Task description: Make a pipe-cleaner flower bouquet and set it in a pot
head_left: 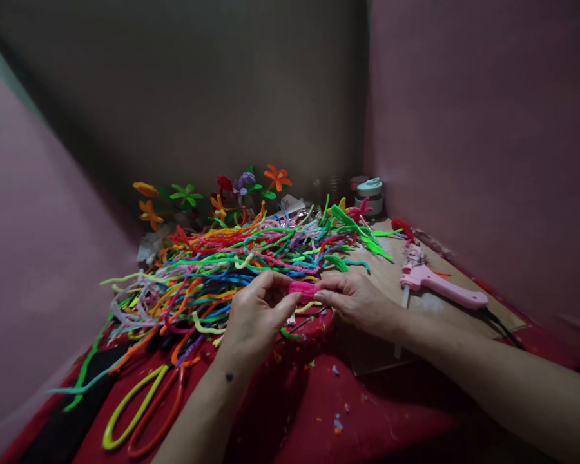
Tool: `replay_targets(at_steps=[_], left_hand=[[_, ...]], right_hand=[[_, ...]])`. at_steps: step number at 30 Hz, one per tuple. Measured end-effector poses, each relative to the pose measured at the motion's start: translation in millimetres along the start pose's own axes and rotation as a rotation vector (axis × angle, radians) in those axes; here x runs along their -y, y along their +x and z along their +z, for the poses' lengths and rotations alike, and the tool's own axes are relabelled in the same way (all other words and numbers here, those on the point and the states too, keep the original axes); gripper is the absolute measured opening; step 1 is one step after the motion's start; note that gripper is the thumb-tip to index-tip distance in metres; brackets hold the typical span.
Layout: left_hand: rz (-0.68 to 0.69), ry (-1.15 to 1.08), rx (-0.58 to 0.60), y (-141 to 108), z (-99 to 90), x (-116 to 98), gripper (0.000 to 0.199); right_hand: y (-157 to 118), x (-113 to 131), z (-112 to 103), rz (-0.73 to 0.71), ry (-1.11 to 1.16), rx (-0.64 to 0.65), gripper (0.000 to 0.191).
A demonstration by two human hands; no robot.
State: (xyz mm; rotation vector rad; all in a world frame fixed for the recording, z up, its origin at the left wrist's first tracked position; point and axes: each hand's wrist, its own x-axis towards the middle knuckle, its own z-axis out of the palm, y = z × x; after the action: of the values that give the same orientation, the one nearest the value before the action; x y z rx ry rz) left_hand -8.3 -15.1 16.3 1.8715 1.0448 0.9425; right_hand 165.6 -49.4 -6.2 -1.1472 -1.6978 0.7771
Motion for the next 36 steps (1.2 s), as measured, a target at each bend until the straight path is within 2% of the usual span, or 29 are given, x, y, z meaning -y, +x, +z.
replay_targets(at_steps=[10,14,18,23,27,36], left_hand=[[0.069,0.067,-0.016,-2.0,0.6,1.5,0.013],[0.110,0.058,-0.032,-5.4,1.9,1.0,0.014],[0.255,0.039,-0.087,-10.1,2.5,-3.8,0.014],[0.482,0.072,-0.122,-13.7,0.7,-7.6,0.023],[0.640,0.133,-0.159,-16.3,0.3,-5.4,0.034],[0.728,0.215,-0.232,-21.6,0.9,-5.3,0.037]], right_hand=[[0.3,-0.6,-0.3,-0.064,-0.104,-0.006,0.019],[-1.2,-1.0,-0.2,-0.266,-0.273,-0.113,0.018],[-5.9,2.4,-0.4,-0.490,-0.486,-0.234,0.023],[-15.4,10.4,-2.2,-0.634,-0.715,-0.361,0.024],[-19.1,15.0,-4.9,-0.769,-0.763,-0.415,0.029],[-20.7,15.3,-4.0,-0.769,-0.677,-0.449,0.033]])
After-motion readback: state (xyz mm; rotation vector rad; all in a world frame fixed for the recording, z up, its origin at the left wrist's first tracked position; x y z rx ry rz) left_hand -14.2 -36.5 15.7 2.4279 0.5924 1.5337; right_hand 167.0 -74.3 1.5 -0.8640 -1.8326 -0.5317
